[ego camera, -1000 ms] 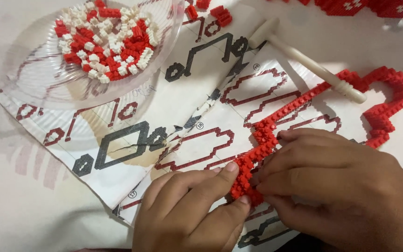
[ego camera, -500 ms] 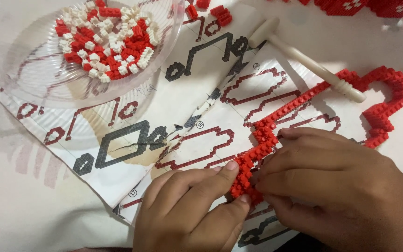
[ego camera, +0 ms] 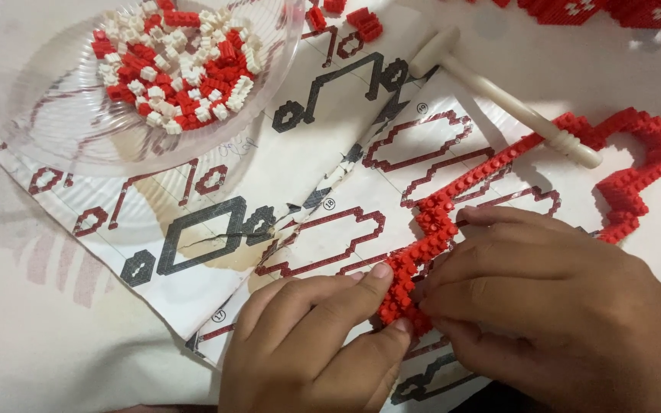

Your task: Assembling a decorative object from small interlocking plastic pieces following a diagram on an instruction sheet.

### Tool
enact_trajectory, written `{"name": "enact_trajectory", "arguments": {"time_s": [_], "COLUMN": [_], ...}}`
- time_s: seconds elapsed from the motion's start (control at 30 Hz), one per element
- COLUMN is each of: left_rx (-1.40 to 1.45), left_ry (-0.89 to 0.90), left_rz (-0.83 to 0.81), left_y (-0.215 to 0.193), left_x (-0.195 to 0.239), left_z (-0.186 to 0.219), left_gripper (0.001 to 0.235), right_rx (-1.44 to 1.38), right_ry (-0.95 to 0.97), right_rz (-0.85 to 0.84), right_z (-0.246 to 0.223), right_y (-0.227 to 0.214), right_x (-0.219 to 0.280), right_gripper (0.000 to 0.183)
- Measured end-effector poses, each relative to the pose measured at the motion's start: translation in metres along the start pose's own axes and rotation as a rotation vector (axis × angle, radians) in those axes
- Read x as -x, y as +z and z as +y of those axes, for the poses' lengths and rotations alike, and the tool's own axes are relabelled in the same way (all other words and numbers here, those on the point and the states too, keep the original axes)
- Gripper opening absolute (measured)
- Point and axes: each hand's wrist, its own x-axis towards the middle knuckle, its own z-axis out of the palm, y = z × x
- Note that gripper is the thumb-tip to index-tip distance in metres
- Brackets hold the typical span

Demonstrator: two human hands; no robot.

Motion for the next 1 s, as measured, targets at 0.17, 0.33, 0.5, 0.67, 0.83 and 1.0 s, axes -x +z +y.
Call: {"name": "enact_trajectory", "arguments": {"time_s": [0.17, 0.33, 0.5, 0.67, 0.83, 1.0], "left_rx": [0.011, 0.007, -0.238, -0.521, -0.428, -0.385], "left_ry": [-0.014, 0.001, 0.12, -0.003, -0.088, -0.179], "left_rz": [0.004, 0.009, 0.045, 0.222, 0.182, 0.187], "left_y": [0.0, 0.0, 0.009, 0.02, 0.015, 0.016], "left_x": [-0.001, -0.001, 0.016, 0.023, 0.023, 0.022], "left_z": [0.001, 0.002, 0.0, 0.022, 0.03, 0.031], "left_gripper": [0.014, 0.014, 0.008, 0.009, 0.009, 0.021], "right_rx": [0.0, 0.013, -0.033, -0.023, 0.025, 0.033], "right_ry": [0.006, -0.007, 0.027, -0.039, -0.061, -0.052], "right_rz": [0.0, 0.002, 0.024, 0.013, 0.035, 0.003], "right_z": [0.0, 0.0, 0.001, 0.015, 0.021, 0.027], "right_y": [0.0, 0.0, 0.004, 0.012, 0.017, 0.019], "right_x": [0.0, 0.001, 0.0, 0.004, 0.01, 0.014], "right_gripper": [0.005, 0.005, 0.005, 0.006, 0.009, 0.01]}}
